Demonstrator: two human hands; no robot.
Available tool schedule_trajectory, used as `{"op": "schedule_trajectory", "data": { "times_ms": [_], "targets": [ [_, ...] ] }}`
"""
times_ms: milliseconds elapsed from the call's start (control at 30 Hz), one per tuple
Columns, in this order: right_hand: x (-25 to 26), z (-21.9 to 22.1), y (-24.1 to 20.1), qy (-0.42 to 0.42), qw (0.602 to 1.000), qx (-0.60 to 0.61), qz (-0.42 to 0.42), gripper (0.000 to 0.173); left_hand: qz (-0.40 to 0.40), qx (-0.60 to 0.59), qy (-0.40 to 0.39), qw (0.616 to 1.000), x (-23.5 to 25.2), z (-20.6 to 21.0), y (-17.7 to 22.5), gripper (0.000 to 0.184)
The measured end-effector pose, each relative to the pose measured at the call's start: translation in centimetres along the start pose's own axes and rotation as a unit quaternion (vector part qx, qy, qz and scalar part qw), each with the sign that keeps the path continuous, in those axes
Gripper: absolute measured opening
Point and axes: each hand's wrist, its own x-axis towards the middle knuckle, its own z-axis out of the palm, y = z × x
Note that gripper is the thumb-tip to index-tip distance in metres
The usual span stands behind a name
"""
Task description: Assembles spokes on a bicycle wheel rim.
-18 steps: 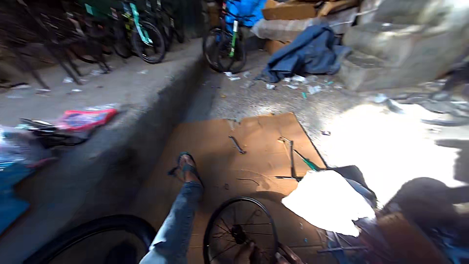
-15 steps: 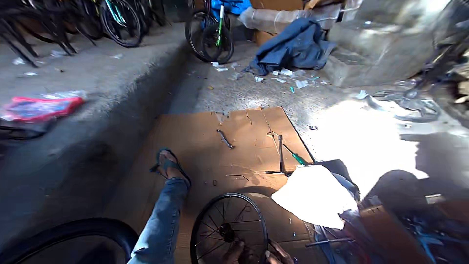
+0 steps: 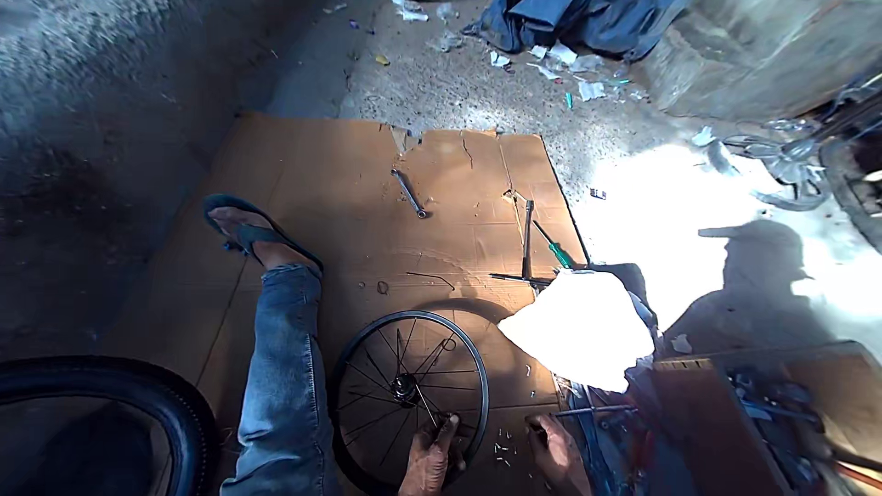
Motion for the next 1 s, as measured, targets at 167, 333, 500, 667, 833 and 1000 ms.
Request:
{"op": "schedule_trajectory", "data": {
  "times_ms": [167, 333, 500, 667, 833, 1000],
  "targets": [
    [3.5, -1.8, -1.0, -0.001, 0.992, -0.129, 0.016, 0.033, 0.016, -0.031, 0.011, 0.999, 0.1, 0.3, -0.4, 0.017],
    [5.7, -1.9, -2.3, -0.036, 0.982, -0.175, 0.061, 0.030, 0.028, -0.015, 0.017, 0.999, -0.1, -0.1, -0.3, 0.017],
    [5.9, -1.7, -2.1, -0.050, 0.972, -0.225, 0.042, 0.026, 0.040, -0.026, 0.015, 0.999, -0.2, -0.3, -0.3, 0.016],
    [3.9, -2.0, -3.2, -0.012, 0.997, -0.026, -0.072, 0.016, 0.031, -0.022, 0.011, 0.999, 0.0, 0.3, 0.2, 0.018],
    [1.0, -0.3, -6.5, -0.077, 0.925, 0.369, -0.046, 0.014, -0.001, -0.012, 0.032, 0.999, 0.5, 1.4, 0.6, 0.024],
    [1.1, 1.7, -7.4, -0.059, 0.911, 0.406, -0.047, 0.017, -0.014, -0.014, 0.065, 0.998, 1.0, 2.0, 0.6, 0.025]
  ]
}}
